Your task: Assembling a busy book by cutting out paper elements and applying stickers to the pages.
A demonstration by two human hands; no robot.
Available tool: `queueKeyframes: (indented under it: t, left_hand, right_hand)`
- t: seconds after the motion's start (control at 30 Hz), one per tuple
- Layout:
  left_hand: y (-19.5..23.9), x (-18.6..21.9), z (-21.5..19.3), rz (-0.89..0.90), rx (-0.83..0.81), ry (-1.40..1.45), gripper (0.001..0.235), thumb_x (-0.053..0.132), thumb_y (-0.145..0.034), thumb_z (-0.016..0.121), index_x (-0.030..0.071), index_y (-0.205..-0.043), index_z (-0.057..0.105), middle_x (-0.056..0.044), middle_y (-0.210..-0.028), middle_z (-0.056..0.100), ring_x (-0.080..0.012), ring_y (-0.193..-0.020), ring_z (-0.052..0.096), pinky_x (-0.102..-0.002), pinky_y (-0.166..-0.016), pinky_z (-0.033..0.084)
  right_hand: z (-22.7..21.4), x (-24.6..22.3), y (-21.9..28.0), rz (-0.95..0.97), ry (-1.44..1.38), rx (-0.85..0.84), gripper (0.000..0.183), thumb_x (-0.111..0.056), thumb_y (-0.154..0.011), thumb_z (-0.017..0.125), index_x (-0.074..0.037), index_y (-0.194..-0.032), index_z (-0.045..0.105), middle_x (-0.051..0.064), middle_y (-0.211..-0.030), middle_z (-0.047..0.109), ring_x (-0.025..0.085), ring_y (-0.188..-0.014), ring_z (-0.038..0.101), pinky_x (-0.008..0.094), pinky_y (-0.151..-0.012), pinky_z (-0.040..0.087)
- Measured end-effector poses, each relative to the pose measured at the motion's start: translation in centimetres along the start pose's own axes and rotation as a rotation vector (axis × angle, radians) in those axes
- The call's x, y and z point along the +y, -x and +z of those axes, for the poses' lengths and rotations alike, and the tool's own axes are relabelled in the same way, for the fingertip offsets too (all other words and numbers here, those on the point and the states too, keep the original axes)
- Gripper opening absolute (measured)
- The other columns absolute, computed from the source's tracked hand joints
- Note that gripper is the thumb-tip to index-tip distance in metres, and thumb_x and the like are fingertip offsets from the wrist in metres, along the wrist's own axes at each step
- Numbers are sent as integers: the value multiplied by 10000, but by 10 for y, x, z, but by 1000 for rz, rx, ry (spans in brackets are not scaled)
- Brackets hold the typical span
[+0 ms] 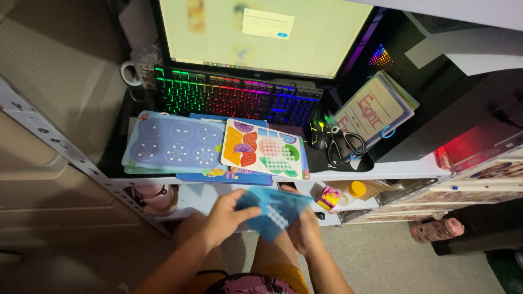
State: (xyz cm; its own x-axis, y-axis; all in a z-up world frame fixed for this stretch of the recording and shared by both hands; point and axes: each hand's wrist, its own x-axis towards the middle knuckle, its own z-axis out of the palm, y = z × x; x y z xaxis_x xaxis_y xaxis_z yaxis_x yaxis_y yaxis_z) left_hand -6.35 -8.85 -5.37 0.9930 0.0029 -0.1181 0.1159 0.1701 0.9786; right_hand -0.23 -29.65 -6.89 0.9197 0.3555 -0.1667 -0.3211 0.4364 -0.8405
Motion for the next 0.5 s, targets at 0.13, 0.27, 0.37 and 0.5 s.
queueKeyframes:
  t: [0.13,0.27,0.37,0.5]
  left_hand:
    - [4,-6,0,209,249,-115,263,28,-798,798,40,-1056,748,-29,-882,776,-114,-739,654,-243,-718,540]
    - [10,3,10,344,219,-349,336,139,-832,793,67,-1146,696,-60,-913,791,-135,-689,699,-247,-594,567]
    - [-4,31,6,806,284,-887,387,203,-879,749,92,-1222,607,-52,-1133,674,-233,-1065,625,-400,-967,496]
    - [-47,55,-2,734,245,-1271,628,428,-910,692,94,-1418,535,-186,-1465,510,-449,-1430,369,-628,-1212,217]
  right_hand:
    - [-15,26,-1,49,-190,-294,646,-428,-983,551,1,-1462,489,100,-1192,561,220,-1005,574,364,-869,472]
    - [-41,59,-6,-175,88,-84,164,12,-978,646,71,-1122,699,98,-937,704,131,-764,592,255,-712,481]
    - [-43,33,-15,-236,-89,100,117,-69,-977,642,4,-1063,673,113,-997,709,133,-715,569,268,-630,451]
    - [-44,-8,-24,-350,-211,221,84,-90,-1005,625,-40,-1073,618,63,-982,650,132,-866,603,265,-798,477]
